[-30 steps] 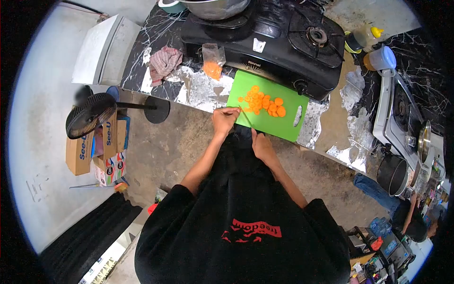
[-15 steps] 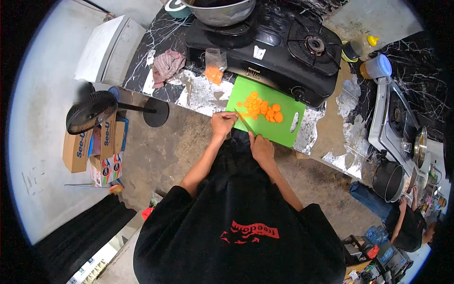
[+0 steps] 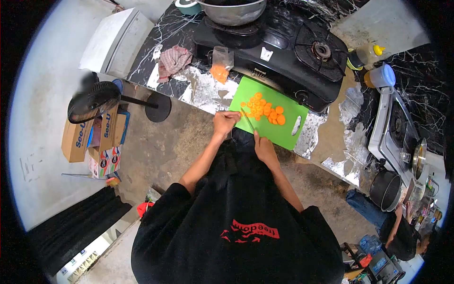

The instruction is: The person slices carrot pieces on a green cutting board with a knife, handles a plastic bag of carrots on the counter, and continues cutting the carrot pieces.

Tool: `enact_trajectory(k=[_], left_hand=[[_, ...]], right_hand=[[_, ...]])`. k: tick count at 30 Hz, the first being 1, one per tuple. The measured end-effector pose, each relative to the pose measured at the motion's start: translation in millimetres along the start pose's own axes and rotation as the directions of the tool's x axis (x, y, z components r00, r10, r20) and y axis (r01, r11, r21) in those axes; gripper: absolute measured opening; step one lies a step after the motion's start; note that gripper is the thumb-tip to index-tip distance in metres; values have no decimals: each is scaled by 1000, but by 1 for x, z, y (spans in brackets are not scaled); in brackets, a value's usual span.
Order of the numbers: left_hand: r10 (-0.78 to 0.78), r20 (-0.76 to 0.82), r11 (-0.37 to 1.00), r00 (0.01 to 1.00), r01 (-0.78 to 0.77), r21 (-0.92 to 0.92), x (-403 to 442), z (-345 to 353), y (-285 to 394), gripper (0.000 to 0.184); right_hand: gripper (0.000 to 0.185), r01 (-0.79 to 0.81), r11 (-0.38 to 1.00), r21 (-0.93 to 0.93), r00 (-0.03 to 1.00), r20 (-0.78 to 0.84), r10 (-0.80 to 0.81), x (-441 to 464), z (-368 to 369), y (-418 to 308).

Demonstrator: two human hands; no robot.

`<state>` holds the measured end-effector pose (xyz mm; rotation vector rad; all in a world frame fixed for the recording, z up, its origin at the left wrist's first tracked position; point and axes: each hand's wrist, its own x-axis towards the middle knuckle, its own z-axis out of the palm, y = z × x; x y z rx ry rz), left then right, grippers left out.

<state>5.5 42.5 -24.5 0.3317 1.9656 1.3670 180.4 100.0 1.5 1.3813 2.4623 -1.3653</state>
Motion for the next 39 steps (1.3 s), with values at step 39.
enact_trajectory(k=[39], left_hand=[[11, 18, 1000, 1000, -11, -25, -1, 2, -7, 15]], right_hand=[[56, -36, 998, -52, 997, 61, 39, 2, -2, 0]])
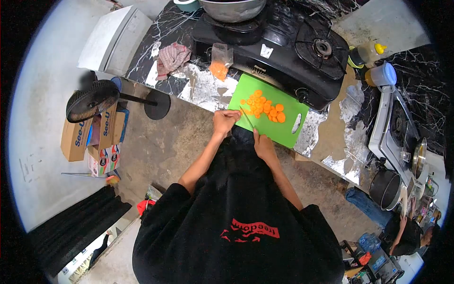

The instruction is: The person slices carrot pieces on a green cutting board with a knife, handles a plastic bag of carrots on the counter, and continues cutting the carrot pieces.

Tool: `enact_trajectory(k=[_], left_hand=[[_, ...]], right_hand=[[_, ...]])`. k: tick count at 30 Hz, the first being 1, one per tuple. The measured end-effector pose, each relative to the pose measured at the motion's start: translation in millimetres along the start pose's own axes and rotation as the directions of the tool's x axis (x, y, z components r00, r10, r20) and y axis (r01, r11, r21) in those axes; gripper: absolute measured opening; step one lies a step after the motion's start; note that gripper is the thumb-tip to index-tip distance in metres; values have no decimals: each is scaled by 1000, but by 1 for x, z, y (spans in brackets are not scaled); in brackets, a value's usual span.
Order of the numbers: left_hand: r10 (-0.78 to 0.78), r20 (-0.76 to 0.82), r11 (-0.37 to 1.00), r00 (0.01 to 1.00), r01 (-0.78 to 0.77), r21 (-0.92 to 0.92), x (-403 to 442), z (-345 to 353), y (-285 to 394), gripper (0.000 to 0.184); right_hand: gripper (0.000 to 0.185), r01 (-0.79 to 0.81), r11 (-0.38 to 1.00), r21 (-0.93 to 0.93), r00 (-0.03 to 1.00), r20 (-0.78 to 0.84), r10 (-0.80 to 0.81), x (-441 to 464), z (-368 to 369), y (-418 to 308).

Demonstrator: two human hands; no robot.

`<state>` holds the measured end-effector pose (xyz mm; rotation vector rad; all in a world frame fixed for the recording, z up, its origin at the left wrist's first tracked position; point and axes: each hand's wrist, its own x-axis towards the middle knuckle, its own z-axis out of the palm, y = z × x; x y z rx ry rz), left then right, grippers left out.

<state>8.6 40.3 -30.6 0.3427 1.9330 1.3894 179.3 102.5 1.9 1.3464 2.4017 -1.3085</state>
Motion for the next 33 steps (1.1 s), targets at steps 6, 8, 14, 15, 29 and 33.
enact_trajectory(k=[6, 8, 14, 15, 29, 33], left_hand=[[-39, 7, 999, 999, 39, -21, -5, 0, 11, 16], [13, 29, 996, 999, -10, -88, -5, 0, 7, 15], [33, 25, 999, 999, -33, -30, -7, -1, 6, 14], [33, 24, 999, 999, -32, -32, -6, -1, 4, 14], [54, -34, 986, 998, -47, 161, -7, 1, 10, 16], [63, -7, 990, 998, -61, 124, -3, -2, 5, 17]], right_hand=[[54, 34, 998, 57, 999, 3, -34, 2, 6, 7], [55, 51, 997, 50, 999, -5, -51, 3, 8, 10], [67, -21, 1000, 0, 998, 63, 21, -1, 7, 8], [68, -21, 1000, -5, 998, 62, 22, -2, 6, 8], [64, 135, 987, -84, 988, -65, -140, 0, 11, 19], [66, -31, 999, 40, 999, 28, 30, -6, -3, 0]])
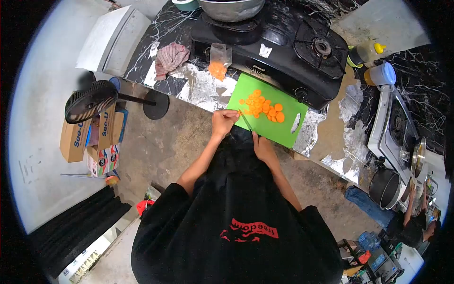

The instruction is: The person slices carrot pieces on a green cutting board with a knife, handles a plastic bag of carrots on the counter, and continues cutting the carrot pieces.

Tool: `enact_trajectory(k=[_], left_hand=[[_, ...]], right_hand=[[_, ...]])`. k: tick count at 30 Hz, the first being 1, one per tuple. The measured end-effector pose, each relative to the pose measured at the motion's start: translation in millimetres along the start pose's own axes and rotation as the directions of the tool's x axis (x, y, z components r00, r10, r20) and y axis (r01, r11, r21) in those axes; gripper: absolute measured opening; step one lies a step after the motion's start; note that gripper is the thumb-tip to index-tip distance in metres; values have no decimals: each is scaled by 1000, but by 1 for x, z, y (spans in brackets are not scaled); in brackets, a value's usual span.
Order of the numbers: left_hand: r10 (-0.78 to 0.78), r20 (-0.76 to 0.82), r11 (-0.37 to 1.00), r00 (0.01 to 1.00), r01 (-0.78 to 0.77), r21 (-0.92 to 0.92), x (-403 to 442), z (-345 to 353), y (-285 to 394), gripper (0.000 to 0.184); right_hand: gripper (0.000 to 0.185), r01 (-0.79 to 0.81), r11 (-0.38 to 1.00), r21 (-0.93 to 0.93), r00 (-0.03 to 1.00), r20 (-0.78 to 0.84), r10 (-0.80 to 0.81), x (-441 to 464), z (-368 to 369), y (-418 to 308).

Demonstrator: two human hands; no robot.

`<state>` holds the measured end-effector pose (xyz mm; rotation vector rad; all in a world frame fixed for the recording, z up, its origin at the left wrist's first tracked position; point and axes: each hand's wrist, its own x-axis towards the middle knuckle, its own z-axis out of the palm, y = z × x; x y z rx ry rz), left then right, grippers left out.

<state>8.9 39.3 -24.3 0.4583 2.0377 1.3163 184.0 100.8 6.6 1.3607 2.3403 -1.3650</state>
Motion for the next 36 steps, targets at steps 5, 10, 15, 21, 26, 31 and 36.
enact_trajectory(k=[5, 10, 15, 21, 26, 31, 36], left_hand=[[52, 7, 994, 999, -52, 91, -2, -2, 3, 18], [37, 0, 990, 999, -37, 135, -8, -6, 14, 17], [-11, 18, 991, 1000, 8, 135, -9, -9, 18, 17], [77, 11, 988, 997, -78, 132, -7, -7, 10, 17], [80, -9, 988, 997, -78, 131, -7, -7, 8, 19], [82, -3, 987, 997, -81, 140, -7, -7, 13, 18], [69, 16, 995, 997, -70, 75, -4, -6, 1, 18]], right_hand=[[64, 28, 1000, -6, 999, -15, -28, 1, 6, 3], [66, 106, 983, -149, 985, -118, -124, 3, 15, 8], [65, 83, 992, -98, 993, -75, -91, 7, 16, 10], [61, 36, 991, -127, 998, -42, -42, 0, 3, -6], [60, -10, 974, -227, 998, -62, -4, 1, 1, -14], [58, 23, 957, -288, 988, -137, -66, 8, 3, -12], [58, 16, 963, -269, 996, -77, -38, 11, 0, -8]])
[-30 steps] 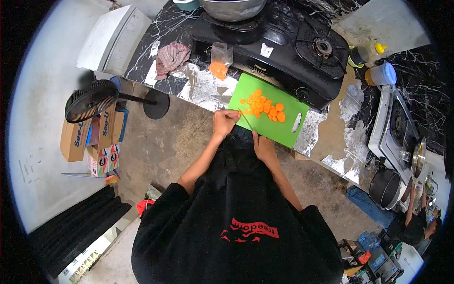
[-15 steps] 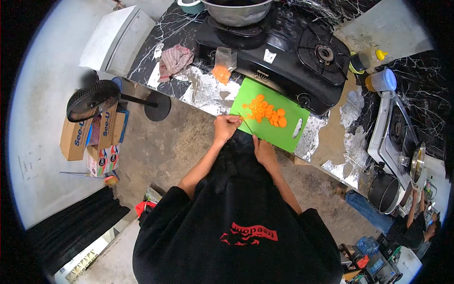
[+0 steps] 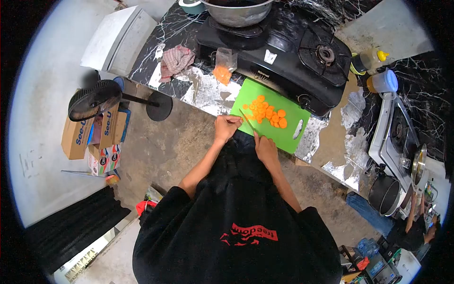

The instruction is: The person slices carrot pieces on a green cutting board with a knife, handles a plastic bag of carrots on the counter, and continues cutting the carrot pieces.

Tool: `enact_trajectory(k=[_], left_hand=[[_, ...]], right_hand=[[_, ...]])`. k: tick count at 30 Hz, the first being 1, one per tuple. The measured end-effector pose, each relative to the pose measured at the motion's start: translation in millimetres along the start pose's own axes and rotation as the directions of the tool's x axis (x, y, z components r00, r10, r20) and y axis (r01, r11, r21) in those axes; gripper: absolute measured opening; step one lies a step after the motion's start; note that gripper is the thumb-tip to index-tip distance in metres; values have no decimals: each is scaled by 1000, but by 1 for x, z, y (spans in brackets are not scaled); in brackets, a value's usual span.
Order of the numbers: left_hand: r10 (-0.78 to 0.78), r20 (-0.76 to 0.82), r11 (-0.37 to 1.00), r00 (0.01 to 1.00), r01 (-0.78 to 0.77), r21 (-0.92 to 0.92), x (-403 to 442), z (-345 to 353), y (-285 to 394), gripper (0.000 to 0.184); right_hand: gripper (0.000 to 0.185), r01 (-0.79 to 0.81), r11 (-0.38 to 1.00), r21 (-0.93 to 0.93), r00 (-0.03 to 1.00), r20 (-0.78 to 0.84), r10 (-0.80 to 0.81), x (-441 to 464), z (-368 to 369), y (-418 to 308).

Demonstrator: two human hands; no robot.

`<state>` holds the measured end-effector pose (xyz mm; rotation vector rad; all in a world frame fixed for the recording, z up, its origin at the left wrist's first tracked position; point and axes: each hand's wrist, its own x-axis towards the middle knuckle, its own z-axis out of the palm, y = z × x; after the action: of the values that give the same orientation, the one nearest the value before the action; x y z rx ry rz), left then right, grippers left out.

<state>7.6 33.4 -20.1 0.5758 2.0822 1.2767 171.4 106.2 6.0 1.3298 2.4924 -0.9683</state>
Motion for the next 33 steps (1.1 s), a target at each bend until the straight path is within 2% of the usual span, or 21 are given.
enact_trajectory(k=[3, 5, 7, 9, 11, 13, 15, 17, 19, 23, 26, 28, 29, 31, 33], left_hand=[[17, -2, 1000, 1000, -17, -8, 0, 0, -1, 18], [-26, -8, 999, 1000, 26, -35, -1, 0, 3, 17], [-36, -5, 998, 999, 35, -55, 0, 3, -5, 16], [-45, -6, 996, 999, 44, -73, 0, 3, -4, 16], [-54, -20, 998, 998, 53, -13, -3, 1, 5, 16], [-57, -20, 998, 998, 57, 4, -4, 0, 10, 16], [-61, -19, 998, 998, 61, 23, -3, 1, 5, 16], [-49, -3, 995, 999, 49, -81, 0, 5, -10, 16], [-47, -5, 998, 999, 47, -47, -2, 4, -3, 17], [-25, -11, 999, 1000, 25, 21, -2, 2, 5, 18], [14, -40, 996, 999, -11, 85, -5, 2, 14, 17], [0, -33, 995, 999, 3, 102, -3, 1, 14, 16], [-15, -28, 993, 999, 18, 118, -3, 1, 15, 15], [20, -33, 991, 999, -15, 131, -4, 1, 14, 14], [54, -39, 988, 998, -48, 145, -3, 2, 16, 14]], right_hand=[[58, -5, 996, 89, 1000, 25, 3, 2, -1, 3], [58, -24, 990, 140, 998, 58, 16, -1, -3, 3], [59, 18, 962, 273, 998, 61, -36, -5, -7, 0], [59, 20, 966, 260, 999, 39, -31, -7, 0, 4], [60, 22, 969, 244, 1000, 15, -26, -8, 10, 9], [60, 85, 964, 252, 995, -65, -71, -9, 14, 10], [61, 79, 962, 260, 996, -54, -67, -10, 12, 9], [62, 72, 961, 268, 997, -46, -62, -10, 6, 7], [60, -93, 961, 261, 978, 205, 39, -10, -3, 3], [57, -100, 960, 262, 978, 203, 46, -10, -1, 4], [56, -34, 955, 296, 988, 152, -12, -7, 12, 13], [68, 86, 954, 288, 996, -53, -74, -10, 15, 12], [68, 86, 954, 288, 996, -56, -73, -10, 15, 13], [68, -9, 974, 226, 999, 51, -3, -13, 7, 9], [67, -38, 974, 225, 996, 93, 17, -13, -1, 4]])
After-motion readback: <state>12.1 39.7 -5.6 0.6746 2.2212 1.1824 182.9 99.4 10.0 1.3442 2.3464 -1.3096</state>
